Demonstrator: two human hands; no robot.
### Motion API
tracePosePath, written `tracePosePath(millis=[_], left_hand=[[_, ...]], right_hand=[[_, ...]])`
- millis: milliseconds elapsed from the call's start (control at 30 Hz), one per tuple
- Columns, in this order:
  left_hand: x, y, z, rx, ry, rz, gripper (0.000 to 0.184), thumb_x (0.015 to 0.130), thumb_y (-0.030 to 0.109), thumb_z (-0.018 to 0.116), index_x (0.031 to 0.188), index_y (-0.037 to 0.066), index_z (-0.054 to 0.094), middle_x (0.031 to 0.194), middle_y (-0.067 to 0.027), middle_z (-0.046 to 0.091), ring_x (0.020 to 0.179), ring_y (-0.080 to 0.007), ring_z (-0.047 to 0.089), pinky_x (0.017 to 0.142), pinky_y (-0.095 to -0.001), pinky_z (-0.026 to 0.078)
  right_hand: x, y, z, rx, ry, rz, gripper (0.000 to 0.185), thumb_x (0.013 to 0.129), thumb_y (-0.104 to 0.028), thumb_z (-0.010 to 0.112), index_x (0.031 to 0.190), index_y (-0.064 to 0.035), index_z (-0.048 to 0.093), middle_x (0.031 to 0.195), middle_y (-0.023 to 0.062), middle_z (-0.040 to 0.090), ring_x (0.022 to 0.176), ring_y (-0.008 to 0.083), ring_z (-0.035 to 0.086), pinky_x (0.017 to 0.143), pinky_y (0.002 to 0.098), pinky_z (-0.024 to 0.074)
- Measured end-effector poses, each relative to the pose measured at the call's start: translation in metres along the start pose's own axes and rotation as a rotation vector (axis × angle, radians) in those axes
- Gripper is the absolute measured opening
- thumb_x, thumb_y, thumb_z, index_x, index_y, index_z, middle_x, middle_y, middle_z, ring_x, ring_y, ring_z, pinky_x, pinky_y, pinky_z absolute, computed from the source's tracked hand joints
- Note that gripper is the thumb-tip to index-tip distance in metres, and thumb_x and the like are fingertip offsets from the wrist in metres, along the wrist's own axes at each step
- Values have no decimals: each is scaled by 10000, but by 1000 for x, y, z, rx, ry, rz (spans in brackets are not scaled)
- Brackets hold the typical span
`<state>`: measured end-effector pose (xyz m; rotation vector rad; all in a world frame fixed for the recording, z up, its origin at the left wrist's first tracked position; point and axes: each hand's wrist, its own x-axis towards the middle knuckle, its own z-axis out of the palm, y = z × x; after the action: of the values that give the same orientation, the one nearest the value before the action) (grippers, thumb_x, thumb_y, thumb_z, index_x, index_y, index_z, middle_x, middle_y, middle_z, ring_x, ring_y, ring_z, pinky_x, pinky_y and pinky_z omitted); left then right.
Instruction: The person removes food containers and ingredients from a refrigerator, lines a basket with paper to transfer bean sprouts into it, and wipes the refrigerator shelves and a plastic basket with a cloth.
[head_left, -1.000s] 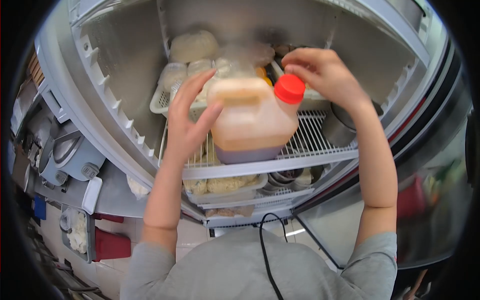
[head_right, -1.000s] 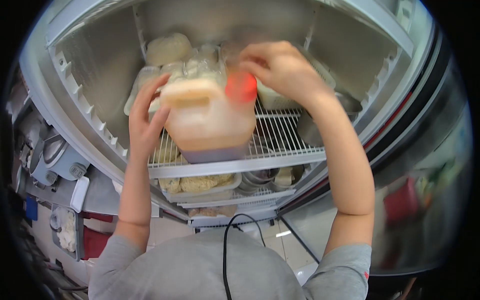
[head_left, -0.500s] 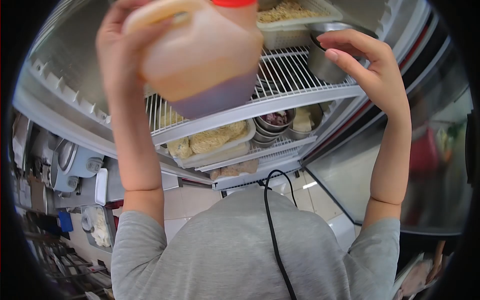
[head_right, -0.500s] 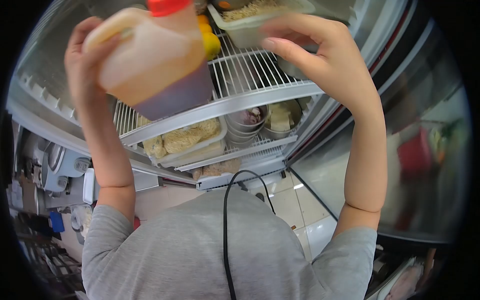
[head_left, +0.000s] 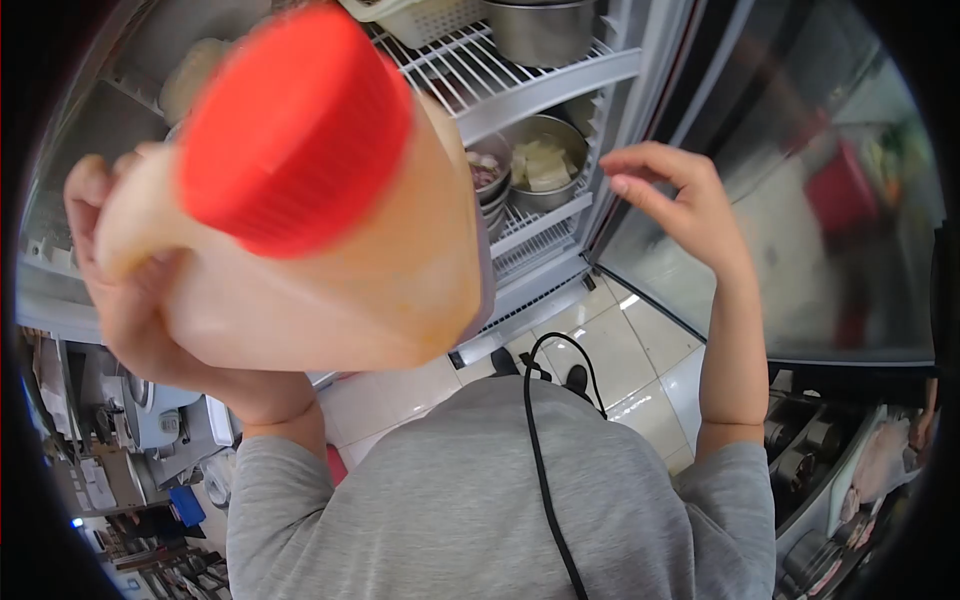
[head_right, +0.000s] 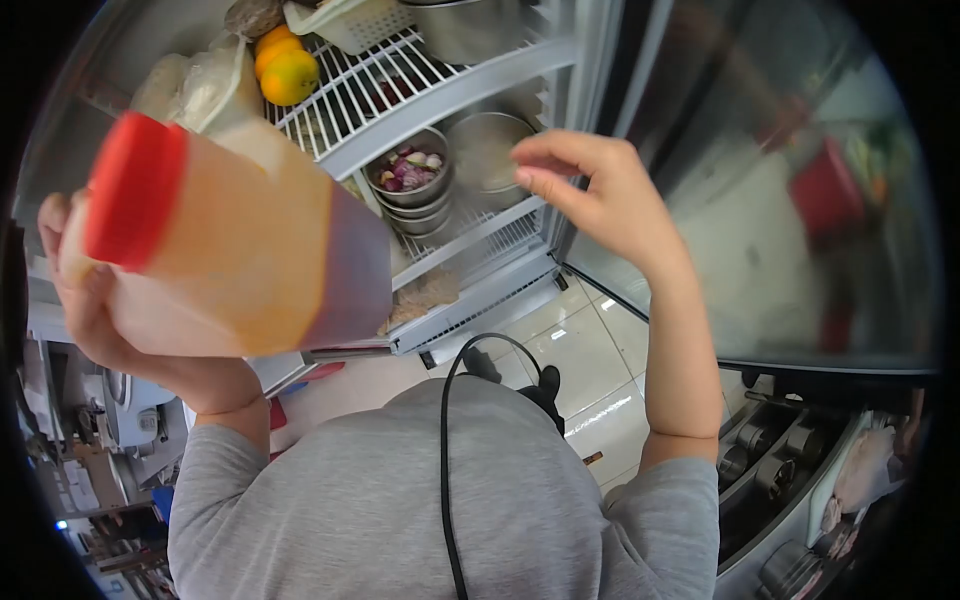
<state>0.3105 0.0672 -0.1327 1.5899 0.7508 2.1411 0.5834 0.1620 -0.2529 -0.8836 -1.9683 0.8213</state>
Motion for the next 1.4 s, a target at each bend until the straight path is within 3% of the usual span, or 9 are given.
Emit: tracePosePath(millis=[100,233,433,667,733,967,1067,1200,1400], left_hand=[[-36,-8,-3,73,-117,-159,307,572,14,610,808,40,415,653,-30,423,607,-113,395,594,-217,372],[-114,-30,-7,560,-301,-633,329,591,1,681,851,83,496,741,19,526,687,-52,495,611,-183,390],[-275,-149,-31,618,-332,-1137,468,522,-69,612,944,59,454,711,-45,564,647,-118,551,566,-239,430],[-380,-295,-46,489,333,-1471,458,524,-27,649,938,44,466,689,-79,558,609,-149,541,519,-281,431],[-394,-332,-59,161,563,-1629,395,557,-23,635,918,65,502,722,-45,555,607,-141,537,513,-261,421],[-399,-428,-30,-265,929,-1259,325,624,-35,624,901,97,521,799,-8,548,666,-120,538,561,-239,433],[-382,-460,-22,-261,886,-1113,387,621,-35,648,967,90,530,878,-15,567,774,-138,562,630,-265,468],[-329,-464,-4,-78,822,-1123,114,854,236,494,880,168,583,714,9,577,646,-100,532,510,-234,417],[-319,-492,-16,-324,631,-1160,157,851,262,503,907,136,577,779,-20,585,685,-129,541,574,-275,441]], right_hand=[[-50,36,-4,-13,-33,102,223,787,-164,620,928,9,614,860,104,640,770,185,601,706,281,463],[-140,107,-7,-71,-71,379,231,782,-175,623,922,9,614,845,137,637,776,235,610,704,304,468],[-303,197,0,-207,-90,757,229,771,-206,627,887,-8,619,776,142,630,687,280,604,649,324,474],[-464,242,44,-394,-336,977,260,721,-270,660,866,-59,619,735,155,620,729,344,598,664,406,479],[-492,242,48,-348,-334,1063,273,717,-290,660,867,-65,623,756,159,622,741,349,598,674,409,481],[-607,238,34,-446,-439,1283,298,751,-363,584,841,-84,639,848,138,633,810,334,598,720,414,482],[-616,221,27,-494,-403,1398,276,743,-355,578,810,-96,650,863,127,637,817,325,602,722,408,483],[-630,226,30,-454,-398,1446,298,695,-373,628,824,-106,660,833,134,645,830,306,611,738,392,487],[-599,261,29,-399,-368,1134,251,695,-319,664,837,-112,665,811,117,651,808,298,618,732,378,498]])
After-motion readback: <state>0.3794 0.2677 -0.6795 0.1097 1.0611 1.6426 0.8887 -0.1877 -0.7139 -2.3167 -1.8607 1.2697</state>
